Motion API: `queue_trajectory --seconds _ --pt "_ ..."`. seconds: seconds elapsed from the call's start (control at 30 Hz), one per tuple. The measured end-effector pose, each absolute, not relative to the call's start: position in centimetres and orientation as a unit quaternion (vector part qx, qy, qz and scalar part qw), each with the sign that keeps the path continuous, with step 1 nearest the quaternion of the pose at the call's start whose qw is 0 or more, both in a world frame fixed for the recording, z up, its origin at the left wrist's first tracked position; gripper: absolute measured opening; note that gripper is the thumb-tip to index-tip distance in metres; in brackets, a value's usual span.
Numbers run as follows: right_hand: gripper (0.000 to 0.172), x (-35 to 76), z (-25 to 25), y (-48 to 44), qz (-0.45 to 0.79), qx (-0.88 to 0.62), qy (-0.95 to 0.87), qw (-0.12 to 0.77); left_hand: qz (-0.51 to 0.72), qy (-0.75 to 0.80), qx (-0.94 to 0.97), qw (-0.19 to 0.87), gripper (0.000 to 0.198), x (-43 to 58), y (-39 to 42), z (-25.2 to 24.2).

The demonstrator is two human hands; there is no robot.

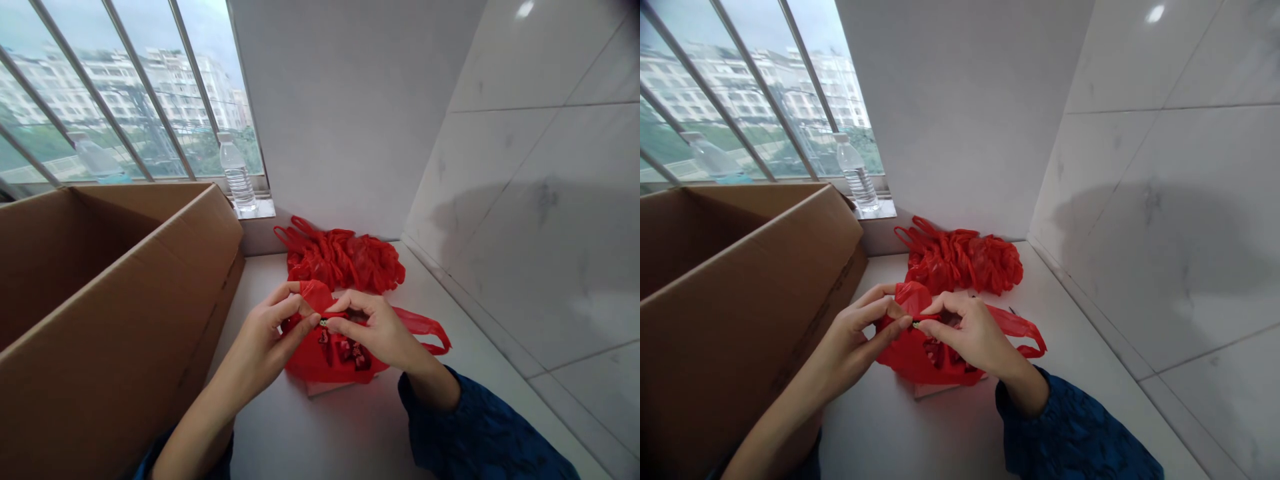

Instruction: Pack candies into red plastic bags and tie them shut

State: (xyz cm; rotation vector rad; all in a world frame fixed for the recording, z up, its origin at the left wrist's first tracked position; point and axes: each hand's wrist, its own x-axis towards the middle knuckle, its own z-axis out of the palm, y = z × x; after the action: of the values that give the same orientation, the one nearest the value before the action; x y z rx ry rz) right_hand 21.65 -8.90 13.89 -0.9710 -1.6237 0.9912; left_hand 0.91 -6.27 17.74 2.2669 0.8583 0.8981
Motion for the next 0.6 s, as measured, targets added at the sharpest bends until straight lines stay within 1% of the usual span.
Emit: queue_trajectory --seconds 0.1,0.17,0.23,0.33,0.37,0.4,0.43,0.47,0.53,0.6 --pt "0.012 22.3 14.8 -9.6 0.364 -0.416 -0.691 0.467 0.339 0.349 0.837 0.252 0.022 0.4 -6.4 18.0" --pt "0.007 22.9 15.3 -10.2 0.34 -0.442 -0.722 0.411 0.35 0.375 0.825 0.237 0.019 0.1 -6.7 18.2" --pt "0.007 23.3 15.2 -10.6 0.303 -0.484 -0.762 0.306 0.353 0.389 0.817 0.238 0.022 -0.2 -7.0 18.4" --pt "0.014 23.3 14.0 -10.3 0.209 -0.57 -0.785 0.124 0.336 0.385 0.82 0.257 0.03 -0.2 -7.7 18.5" --pt "0.017 23.1 13.5 -9.8 0.181 -0.596 -0.778 0.083 0.329 0.383 0.823 0.26 0.032 -0.1 -7.8 18.6" --pt "0.02 23.0 12.9 -9.3 0.165 -0.612 -0.771 0.065 0.323 0.38 0.827 0.258 0.034 0.0 -8.0 18.6" --pt "0.022 22.8 12.2 -8.6 0.164 -0.611 -0.771 0.07 0.321 0.376 0.831 0.254 0.035 0.1 -8.1 18.6" --pt "0.024 22.7 11.6 -7.9 0.178 -0.594 -0.778 0.096 0.319 0.373 0.835 0.248 0.036 0.2 -8.2 18.6" --pt "0.027 22.7 10.3 -6.5 0.224 -0.546 -0.788 0.176 0.319 0.371 0.838 0.244 0.037 0.3 -8.2 18.6" --pt "0.033 22.8 8.8 -5.4 0.254 -0.536 -0.769 0.238 0.319 0.374 0.834 0.252 0.037 0.2 -8.2 18.6"
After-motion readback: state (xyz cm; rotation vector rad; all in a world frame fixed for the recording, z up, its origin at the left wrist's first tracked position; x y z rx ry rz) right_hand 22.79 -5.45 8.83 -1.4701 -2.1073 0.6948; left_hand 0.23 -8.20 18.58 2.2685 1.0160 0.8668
